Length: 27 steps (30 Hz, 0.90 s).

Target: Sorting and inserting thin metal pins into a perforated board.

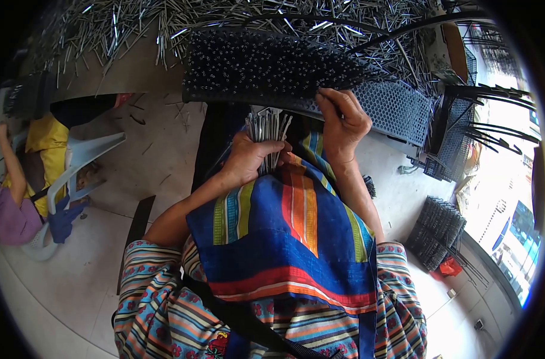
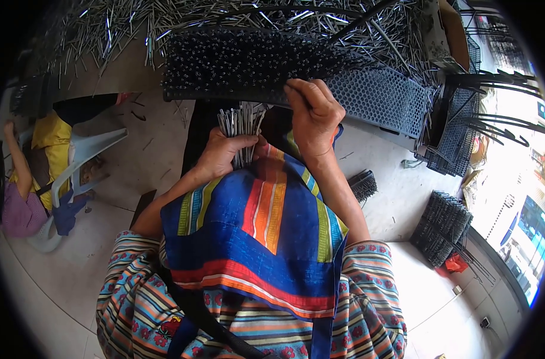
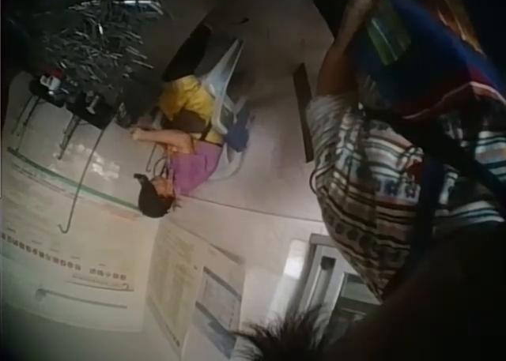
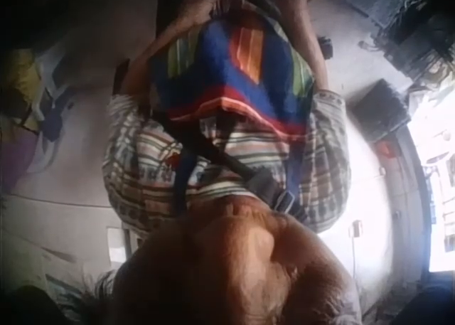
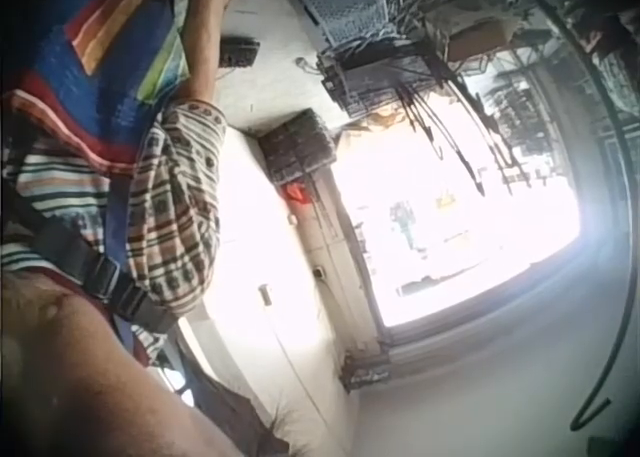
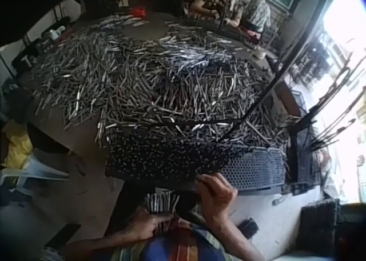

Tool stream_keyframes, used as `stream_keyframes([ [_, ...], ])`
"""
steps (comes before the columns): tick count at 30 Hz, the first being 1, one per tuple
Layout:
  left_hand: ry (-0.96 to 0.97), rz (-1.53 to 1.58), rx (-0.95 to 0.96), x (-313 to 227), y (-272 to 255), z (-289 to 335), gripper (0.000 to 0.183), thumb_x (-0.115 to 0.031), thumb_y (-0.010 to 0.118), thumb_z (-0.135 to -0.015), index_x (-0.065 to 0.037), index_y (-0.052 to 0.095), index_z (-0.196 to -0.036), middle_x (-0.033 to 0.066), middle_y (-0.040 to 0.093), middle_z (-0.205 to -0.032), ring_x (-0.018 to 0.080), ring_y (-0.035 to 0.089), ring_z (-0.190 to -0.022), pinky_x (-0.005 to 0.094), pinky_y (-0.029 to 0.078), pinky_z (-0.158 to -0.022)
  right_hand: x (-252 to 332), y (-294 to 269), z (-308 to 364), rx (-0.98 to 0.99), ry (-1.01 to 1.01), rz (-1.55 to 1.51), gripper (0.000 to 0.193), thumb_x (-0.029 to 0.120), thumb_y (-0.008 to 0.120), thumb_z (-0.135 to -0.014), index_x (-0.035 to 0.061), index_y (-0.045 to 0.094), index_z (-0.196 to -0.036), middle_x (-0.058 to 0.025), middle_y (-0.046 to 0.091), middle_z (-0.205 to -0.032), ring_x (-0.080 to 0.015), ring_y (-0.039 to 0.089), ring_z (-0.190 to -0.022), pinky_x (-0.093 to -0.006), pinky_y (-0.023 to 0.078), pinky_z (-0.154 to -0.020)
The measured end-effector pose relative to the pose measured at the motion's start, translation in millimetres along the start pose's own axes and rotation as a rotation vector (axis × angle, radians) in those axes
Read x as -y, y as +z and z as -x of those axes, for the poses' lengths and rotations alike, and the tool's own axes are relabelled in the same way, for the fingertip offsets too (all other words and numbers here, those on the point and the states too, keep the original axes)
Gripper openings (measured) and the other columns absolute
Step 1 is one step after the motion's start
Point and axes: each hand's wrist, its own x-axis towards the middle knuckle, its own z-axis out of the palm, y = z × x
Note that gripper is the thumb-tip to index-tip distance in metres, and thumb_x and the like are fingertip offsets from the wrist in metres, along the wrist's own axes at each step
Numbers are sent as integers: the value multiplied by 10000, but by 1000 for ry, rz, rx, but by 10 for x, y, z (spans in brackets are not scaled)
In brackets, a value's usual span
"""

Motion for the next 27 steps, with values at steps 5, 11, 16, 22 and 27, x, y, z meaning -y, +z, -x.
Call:
stream_keyframes([
  [5, -6, 167, 105, 61, -71, -76, 203, 57, 615, -818, 40, 622, -1021, 157, 681, -869, 240, 686, -771, 344, 586, -678, 2, -23, -87, 105, -154, 188, 178, -38, 706, -755, 21, 720, -923, -68, 606, -712, -109, 573, -590, -236, 442, -545],
  [11, -30, 194, 88, 52, -70, -65, 227, 57, 624, -814, 36, 616, -1039, 159, 676, -894, 250, 686, -800, 354, 591, -690, -54, -82, -45, 127, -340, 315, 212, -26, 700, -762, 47, 721, -959, -82, 571, -688, -173, 557, -551, -280, 437, -518],
  [16, -37, 240, 78, 22, -12, -33, 169, 80, 618, -809, 56, 627, -976, 184, 683, -842, 255, 691, -706, 331, 575, -636, -85, -57, 5, 159, -254, 325, 205, -8, 706, -760, 36, 714, -960, -96, 571, -686, -176, 565, -556, -284, 435, -520],
  [22, 18, 187, 83, -15, 42, 23, 193, 85, 642, -791, 50, 635, -981, 164, 685, -851, 233, 694, -706, 315, 590, -627, 13, -69, 179, 419, 221, -50, 174, 9, 712, -761, -13, 695, -933, -61, 647, -706, -126, 597, -613, -258, 472, -570],
  [27, 41, 47, 92, -13, 23, 62, 203, 88, 630, -795, 40, 639, -993, 132, 688, -848, 211, 694, -700, 294, 594, -623, 95, -10, 230, 543, 675, -377, 99, 13, 705, -784, -19, 689, -876, -8, 634, -691, -50, 514, -554, -195, 392, -509],
])
